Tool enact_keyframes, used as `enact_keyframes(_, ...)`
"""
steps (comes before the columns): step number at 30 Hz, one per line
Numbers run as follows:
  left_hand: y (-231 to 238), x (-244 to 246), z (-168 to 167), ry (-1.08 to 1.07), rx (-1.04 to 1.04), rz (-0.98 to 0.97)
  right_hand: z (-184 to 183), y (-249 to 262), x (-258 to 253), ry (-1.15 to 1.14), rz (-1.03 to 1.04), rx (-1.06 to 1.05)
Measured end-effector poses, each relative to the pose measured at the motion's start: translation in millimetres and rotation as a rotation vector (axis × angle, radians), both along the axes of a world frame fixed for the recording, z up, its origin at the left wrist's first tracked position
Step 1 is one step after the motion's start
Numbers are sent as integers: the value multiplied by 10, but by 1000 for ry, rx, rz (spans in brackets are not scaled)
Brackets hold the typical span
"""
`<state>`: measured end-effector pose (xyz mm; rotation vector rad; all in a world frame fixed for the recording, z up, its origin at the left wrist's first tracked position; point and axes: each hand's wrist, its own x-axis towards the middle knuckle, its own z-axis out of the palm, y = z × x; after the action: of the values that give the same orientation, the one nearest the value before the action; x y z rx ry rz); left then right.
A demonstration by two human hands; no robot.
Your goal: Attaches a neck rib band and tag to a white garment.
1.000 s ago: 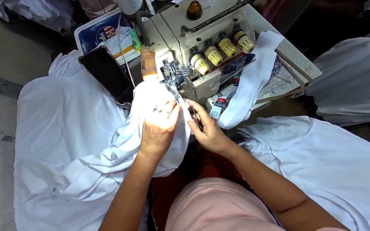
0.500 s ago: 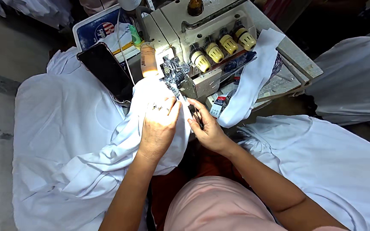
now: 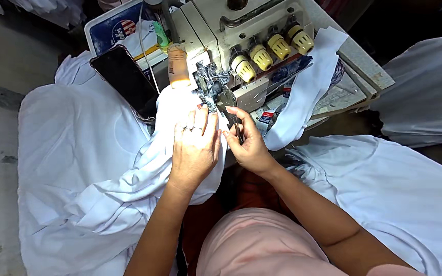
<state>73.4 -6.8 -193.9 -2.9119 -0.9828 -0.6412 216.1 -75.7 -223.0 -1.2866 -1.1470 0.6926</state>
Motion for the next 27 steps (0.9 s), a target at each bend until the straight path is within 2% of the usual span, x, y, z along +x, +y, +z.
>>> enact_keyframes(4,-252,-31,-21,79,9,31,9,18,0,9,-11,-2)
enact_keyframes(7,-274,-66,-73,84,45,75,14,31,-10,6,8,21)
enact_keyframes(12,71,-167,239,95,-195,51,-74,-108,-80,-50,66,78)
enact_keyframes(16,160,-224,138,-14,-149,82,-211,-321,-38,-173,112,-30)
enact_keyframes(21,-471,-288,40,-126,-164,189,-341,-622,123,-207,91,-112)
enact_keyframes(23,-586,-328,63,-155,-171,195,-380,-704,176,-217,68,-119)
enact_keyframes(25,-490,-359,134,-195,-120,208,-397,-747,189,-225,55,-118)
enact_keyframes(27,-203,-343,267,-241,-116,198,-384,-748,153,-232,62,-112)
